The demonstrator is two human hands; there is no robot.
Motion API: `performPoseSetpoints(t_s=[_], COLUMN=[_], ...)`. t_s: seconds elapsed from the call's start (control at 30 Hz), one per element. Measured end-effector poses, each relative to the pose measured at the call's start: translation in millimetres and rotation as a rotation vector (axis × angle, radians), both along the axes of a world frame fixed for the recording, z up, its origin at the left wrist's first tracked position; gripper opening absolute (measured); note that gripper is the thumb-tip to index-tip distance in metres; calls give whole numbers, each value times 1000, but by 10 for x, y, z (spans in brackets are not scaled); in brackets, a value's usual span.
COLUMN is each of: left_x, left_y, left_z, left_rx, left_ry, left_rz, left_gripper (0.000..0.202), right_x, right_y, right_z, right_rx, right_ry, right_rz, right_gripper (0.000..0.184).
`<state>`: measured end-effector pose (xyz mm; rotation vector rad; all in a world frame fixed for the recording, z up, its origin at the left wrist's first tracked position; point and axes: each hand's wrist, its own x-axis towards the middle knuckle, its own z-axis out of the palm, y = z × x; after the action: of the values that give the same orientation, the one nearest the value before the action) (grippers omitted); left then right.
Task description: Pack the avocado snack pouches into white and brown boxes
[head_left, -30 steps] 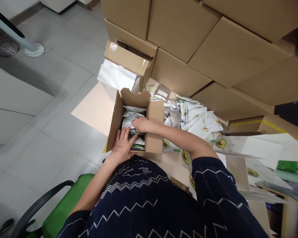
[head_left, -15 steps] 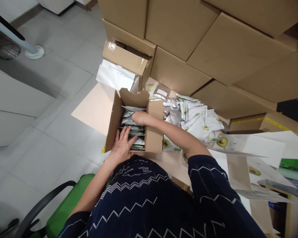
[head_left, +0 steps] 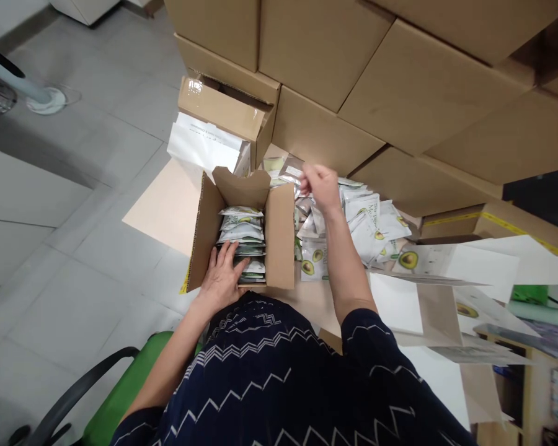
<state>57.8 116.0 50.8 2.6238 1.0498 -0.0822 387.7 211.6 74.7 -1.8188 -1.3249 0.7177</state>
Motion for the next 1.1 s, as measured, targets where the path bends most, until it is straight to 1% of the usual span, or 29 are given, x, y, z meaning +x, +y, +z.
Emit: performPoseSetpoints(t_s=[0.03, 0.07, 0.1, 0.17, 0.23, 0.3, 0.4, 0.43, 0.5, 0.6, 0.67, 0.77, 0.8, 0.87, 0.93, 0.97, 1.03, 1.07, 1.1], left_x=[-2, -2, -2, 2, 8, 15, 22, 23, 23, 20, 17, 14, 13, 11, 9, 9, 8, 8, 8], left_y=[1, 2, 3, 4, 4, 3, 2, 2, 2, -2, -5, -7, -6, -5, -6, -6, -8, -9, -9], left_z=[-1, -3, -6, -11, -11, -1, 29, 39, 56, 67, 67, 57, 52, 42, 35, 34, 33, 32, 30], left_rx=[4, 6, 6, 6, 9, 11, -2, -7, -19, -29, -31, -28, -26, -20, -14, -12, -7, -5, -2], left_ry=[1, 3, 6, 11, 16, 22, 29, 28, 20, 0, -9, -7, -3, 1, -2, -5, -12, -14, -15], left_rz=[-3, -5, -5, -6, -7, -9, -6, -2, 5, 6, 3, 4, 1, -4, -8, -7, -6, -8, -9], left_gripper=[65, 63, 61, 59, 58, 58, 60, 60, 60, 59, 59, 58, 59, 61, 63, 63, 63, 63, 62], right_x=[183, 336, 452, 565, 550, 472, 357, 330, 290, 259, 269, 369, 426, 556, 657, 676, 623, 546, 436], right_y=[20, 35, 46, 71, 129, 238, 462, 534, 648, 713, 700, 649, 627, 563, 443, 355, 124, -9, -140], right_z=[-174, -350, -518, -798, -984, -1092, -1175, -1194, -1225, -1237, -1214, -1126, -1079, -942, -721, -571, -198, 11, 223], right_rx=[-41, -120, -217, -352, -416, -449, -472, -473, -489, -526, -536, -480, -435, -276, -46, 79, 281, 353, 394], right_ry=[-86, -192, -284, -424, -491, -544, -668, -714, -787, -835, -830, -784, -754, -655, -496, -400, -237, -178, -149], right_rz=[-147, -238, -257, -221, -177, -162, -73, -32, 33, 85, 90, 26, -22, -141, -244, -267, -228, -169, -94], right_gripper=[39, 37, 32, 28, 40, 56, 71, 72, 66, 59, 55, 48, 47, 46, 45, 46, 46, 44, 41])
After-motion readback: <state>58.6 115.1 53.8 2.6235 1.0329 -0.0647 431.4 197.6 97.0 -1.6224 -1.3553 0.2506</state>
